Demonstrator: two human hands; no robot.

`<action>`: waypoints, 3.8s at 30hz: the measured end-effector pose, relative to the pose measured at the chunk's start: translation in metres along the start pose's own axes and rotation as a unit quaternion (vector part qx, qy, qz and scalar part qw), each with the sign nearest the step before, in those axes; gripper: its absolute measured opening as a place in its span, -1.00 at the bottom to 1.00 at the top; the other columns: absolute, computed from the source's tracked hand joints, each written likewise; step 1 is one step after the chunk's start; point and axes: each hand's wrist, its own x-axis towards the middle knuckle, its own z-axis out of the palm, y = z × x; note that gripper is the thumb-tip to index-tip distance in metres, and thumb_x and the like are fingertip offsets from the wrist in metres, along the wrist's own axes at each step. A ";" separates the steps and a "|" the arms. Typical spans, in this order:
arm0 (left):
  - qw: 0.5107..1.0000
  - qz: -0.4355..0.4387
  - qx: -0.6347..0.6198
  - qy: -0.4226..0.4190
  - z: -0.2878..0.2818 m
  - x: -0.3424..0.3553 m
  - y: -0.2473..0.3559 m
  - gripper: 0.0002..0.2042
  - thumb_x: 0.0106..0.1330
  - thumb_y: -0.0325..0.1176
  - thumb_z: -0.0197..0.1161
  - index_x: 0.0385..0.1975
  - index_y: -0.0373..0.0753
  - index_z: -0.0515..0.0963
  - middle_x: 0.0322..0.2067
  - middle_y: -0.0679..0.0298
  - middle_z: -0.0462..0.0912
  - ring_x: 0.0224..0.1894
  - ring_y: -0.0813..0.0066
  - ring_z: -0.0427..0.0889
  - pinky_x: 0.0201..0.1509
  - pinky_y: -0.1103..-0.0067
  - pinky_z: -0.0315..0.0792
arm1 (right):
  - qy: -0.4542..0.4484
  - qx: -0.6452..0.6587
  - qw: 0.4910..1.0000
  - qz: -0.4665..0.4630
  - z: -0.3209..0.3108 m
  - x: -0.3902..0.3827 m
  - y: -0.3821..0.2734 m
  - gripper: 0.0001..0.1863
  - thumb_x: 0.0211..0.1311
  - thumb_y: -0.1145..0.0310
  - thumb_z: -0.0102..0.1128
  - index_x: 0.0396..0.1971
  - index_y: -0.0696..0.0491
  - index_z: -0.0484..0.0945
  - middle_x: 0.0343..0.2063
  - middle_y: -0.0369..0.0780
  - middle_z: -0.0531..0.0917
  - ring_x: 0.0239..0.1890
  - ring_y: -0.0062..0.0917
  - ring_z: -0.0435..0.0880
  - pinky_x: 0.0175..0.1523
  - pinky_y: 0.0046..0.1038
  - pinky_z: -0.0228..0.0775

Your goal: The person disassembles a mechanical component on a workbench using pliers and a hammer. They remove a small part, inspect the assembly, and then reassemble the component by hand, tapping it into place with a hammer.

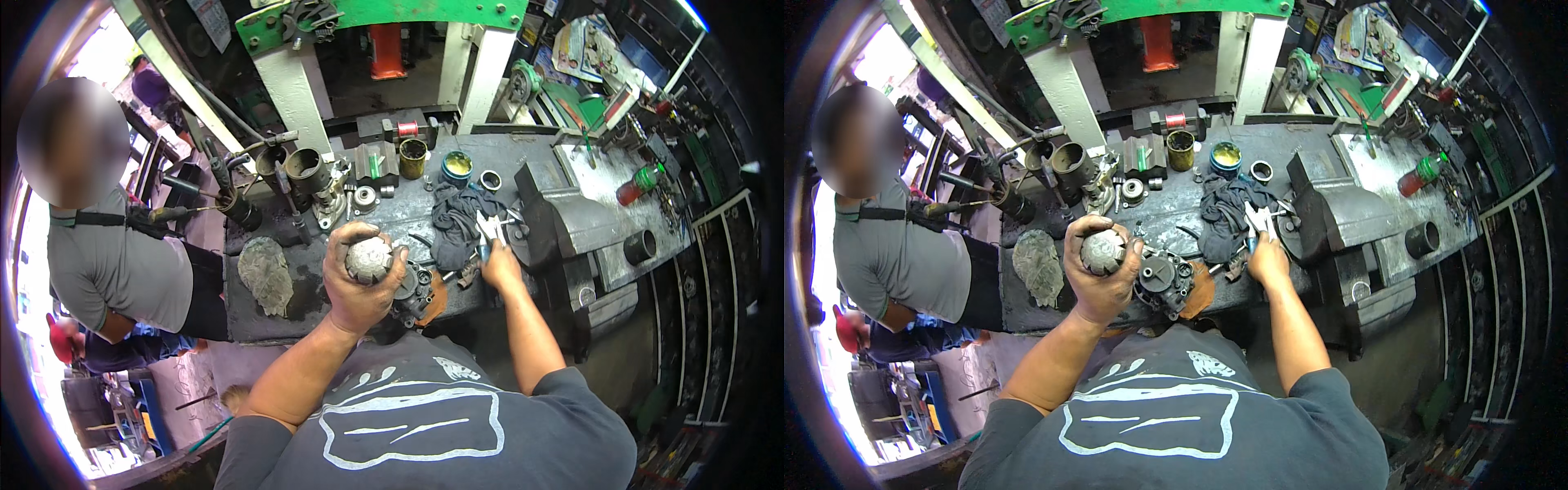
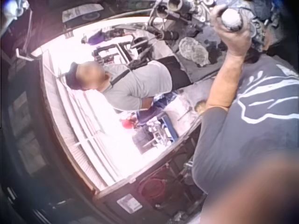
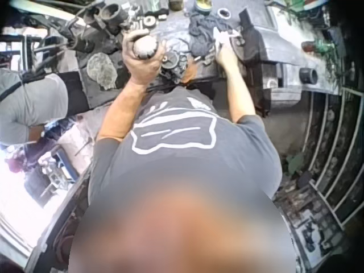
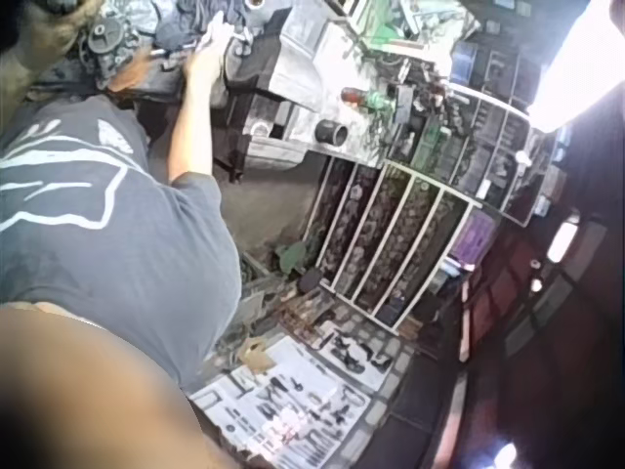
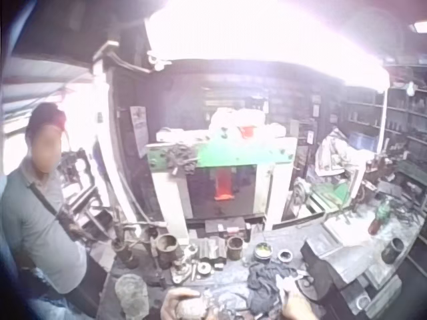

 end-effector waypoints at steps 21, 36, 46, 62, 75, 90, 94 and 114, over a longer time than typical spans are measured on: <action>0.995 -0.024 -0.084 -0.039 -0.012 -0.003 -0.006 -0.49 0.17 -0.70 0.46 0.09 -0.32 0.40 -0.13 0.20 0.51 -0.21 0.52 0.66 -0.12 0.54 0.61 | -0.210 0.763 0.597 -0.133 -0.059 -0.015 -0.024 -0.64 0.43 0.14 0.31 -0.05 0.13 0.53 -0.26 -0.19 0.63 -0.37 -0.44 0.66 -0.25 -0.26 0.62; 0.992 0.005 -0.083 -0.093 -0.019 -0.005 -0.007 -0.51 0.23 -0.72 0.44 0.10 -0.27 0.38 -0.20 0.27 0.50 -0.26 0.57 0.63 -0.14 0.53 0.64 | 0.247 0.326 0.891 -0.199 -0.073 -0.019 -0.038 -0.71 0.33 0.36 0.40 -0.26 0.21 0.45 -0.50 0.05 0.66 -0.49 0.08 0.66 -0.29 -0.09 0.49; 0.990 0.034 -0.064 -0.124 -0.016 -0.013 -0.006 -0.48 0.15 -0.65 0.55 0.06 -0.28 0.45 -0.31 0.24 0.64 -0.32 0.51 0.72 -0.21 0.56 0.56 | 0.338 -0.026 0.935 -0.108 -0.110 -0.012 -0.023 -0.78 0.06 0.52 0.30 -0.26 0.13 0.75 -0.29 0.04 0.80 -0.27 -0.04 0.82 -0.10 -0.02 0.66; 0.990 0.007 -0.087 -0.112 -0.023 0.003 -0.022 -0.50 0.13 -0.67 0.51 0.07 -0.31 0.46 -0.17 0.20 0.56 -0.28 0.54 0.67 -0.12 0.55 0.57 | 0.121 0.299 0.925 -0.203 0.037 0.033 -0.023 -0.20 0.17 0.12 0.53 0.38 0.15 0.49 0.36 0.10 0.58 0.50 -0.09 0.46 0.57 -0.22 0.27; 0.991 0.008 -0.070 -0.115 -0.019 -0.007 -0.017 -0.49 0.14 -0.69 0.45 0.07 -0.28 0.42 -0.23 0.20 0.57 -0.31 0.52 0.67 -0.18 0.53 0.62 | 0.082 0.773 0.590 -0.219 -0.196 0.013 -0.058 -0.76 0.62 0.25 0.19 -0.09 0.08 0.74 -0.24 -0.25 0.79 -0.26 -0.52 0.76 -0.10 -0.44 0.63; 0.991 0.021 -0.068 -0.111 -0.013 -0.003 -0.020 -0.56 0.30 -0.48 0.39 0.10 -0.23 0.33 -0.44 0.28 0.53 -0.46 0.53 0.56 -0.32 0.55 0.59 | -0.026 0.053 0.962 -0.266 -0.021 0.034 -0.096 -0.55 0.27 0.17 0.39 -0.02 0.23 0.75 -0.07 0.09 0.80 0.04 -0.07 0.81 0.14 -0.09 0.66; 0.989 0.013 -0.097 -0.115 -0.011 0.003 -0.015 -0.55 0.32 -0.48 0.39 0.12 -0.23 0.32 -0.45 0.30 0.52 -0.45 0.54 0.54 -0.30 0.53 0.59 | 0.099 -0.062 0.959 -0.260 0.046 0.053 -0.085 -0.71 0.43 0.28 0.13 -0.02 0.08 0.71 -0.01 -0.10 0.72 0.08 -0.22 0.68 0.12 -0.05 0.57; 0.995 -0.016 0.066 -0.076 -0.004 -0.001 -0.003 -0.59 0.21 -0.62 0.58 -0.04 -0.28 0.49 -0.28 0.25 0.67 -0.25 0.55 0.70 -0.16 0.56 0.61 | 0.043 0.282 0.877 -0.388 -0.229 -0.088 -0.134 -0.62 0.54 0.19 0.33 0.14 0.16 0.66 0.00 0.01 0.79 0.06 -0.15 0.75 0.24 -0.21 0.53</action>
